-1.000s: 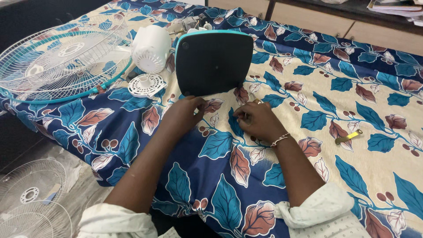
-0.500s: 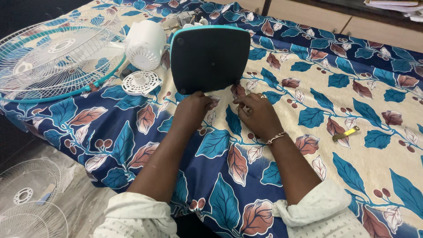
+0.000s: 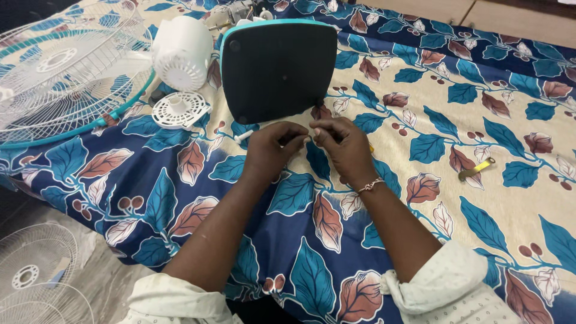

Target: The person uses a yellow screwdriver to remove screws from the back of a black plastic fan housing. They then detach the housing from the fan motor assembly, exposing the internal components.

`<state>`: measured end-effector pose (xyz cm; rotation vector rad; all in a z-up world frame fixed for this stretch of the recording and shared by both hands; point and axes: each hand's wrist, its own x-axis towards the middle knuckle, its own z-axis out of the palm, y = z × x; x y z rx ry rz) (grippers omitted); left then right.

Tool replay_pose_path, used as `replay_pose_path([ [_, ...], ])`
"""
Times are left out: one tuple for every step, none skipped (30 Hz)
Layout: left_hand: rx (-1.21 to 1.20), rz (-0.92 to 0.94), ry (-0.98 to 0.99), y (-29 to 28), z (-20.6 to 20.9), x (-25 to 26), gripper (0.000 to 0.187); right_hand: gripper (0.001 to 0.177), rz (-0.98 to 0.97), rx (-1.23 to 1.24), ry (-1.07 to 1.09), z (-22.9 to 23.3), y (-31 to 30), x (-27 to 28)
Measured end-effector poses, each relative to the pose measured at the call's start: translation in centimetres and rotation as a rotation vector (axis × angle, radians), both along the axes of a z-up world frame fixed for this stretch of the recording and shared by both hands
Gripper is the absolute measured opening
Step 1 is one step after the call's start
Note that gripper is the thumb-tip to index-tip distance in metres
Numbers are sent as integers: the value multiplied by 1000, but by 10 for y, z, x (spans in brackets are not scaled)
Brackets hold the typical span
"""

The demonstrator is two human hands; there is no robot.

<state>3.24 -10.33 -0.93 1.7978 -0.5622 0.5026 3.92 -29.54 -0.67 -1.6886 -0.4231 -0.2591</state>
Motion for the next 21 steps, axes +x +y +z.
replay_pose_path([
  [-9,-3,43,-1,0,1,17,22,10,31,26,-1,0,0],
  [-18,-3,87,-1,1,0,16,22,10,33,38,-2,0,0],
  [-28,-4,130,-1,1,0,16,23,10,35,50,-2,-1,0],
  [-41,-10,146,-1,1,-1,16,24,13,39,64,-2,0,0],
  [-55,-16,161,-1,2,-1,16,24,27,34,52,-3,1,0],
  [-69,-25,176,-2,3,-1,16,24,38,29,38,-2,1,-1],
  [-43,-12,163,-2,3,-2,16,23,49,24,24,-2,1,-1],
  [-17,-1,145,-2,5,-2,16,24,46,12,13,0,1,-1],
  [9,10,128,-3,6,-1,16,24,43,0,3,1,1,0],
  [-18,-4,131,-3,5,-3,17,24,40,-12,-2,1,1,-2],
  [-45,-18,135,-3,5,-3,17,24,71,-11,-5,1,0,-4],
  [-69,-33,135,-3,5,-3,18,23,100,-8,-12,1,1,-4],
  [-92,-47,172,-3,5,-2,20,23,129,-5,-20,2,1,-5],
  [-116,-59,209,-3,4,-1,22,22,101,-36,-25,4,0,-6],
  [-140,-71,245,-3,4,-1,25,22,73,-67,-30,4,0,-6],
  [-121,-66,231,-3,4,0,25,21,46,-97,-35,5,1,-8],
  [-101,-60,217,-2,3,0,25,21,32,-107,-60,6,2,-9],
  [-84,-55,205,-2,2,-1,26,20,18,-118,-83,6,1,-11],
  [-76,-49,181,-2,1,-3,22,19,4,-130,-106,6,1,-13],
  [-67,-44,149,-1,1,-2,19,18,-11,-147,-116,8,1,-13],
  [-59,-39,117,-1,2,-1,16,18,-25,-165,-126,9,0,-13],
])
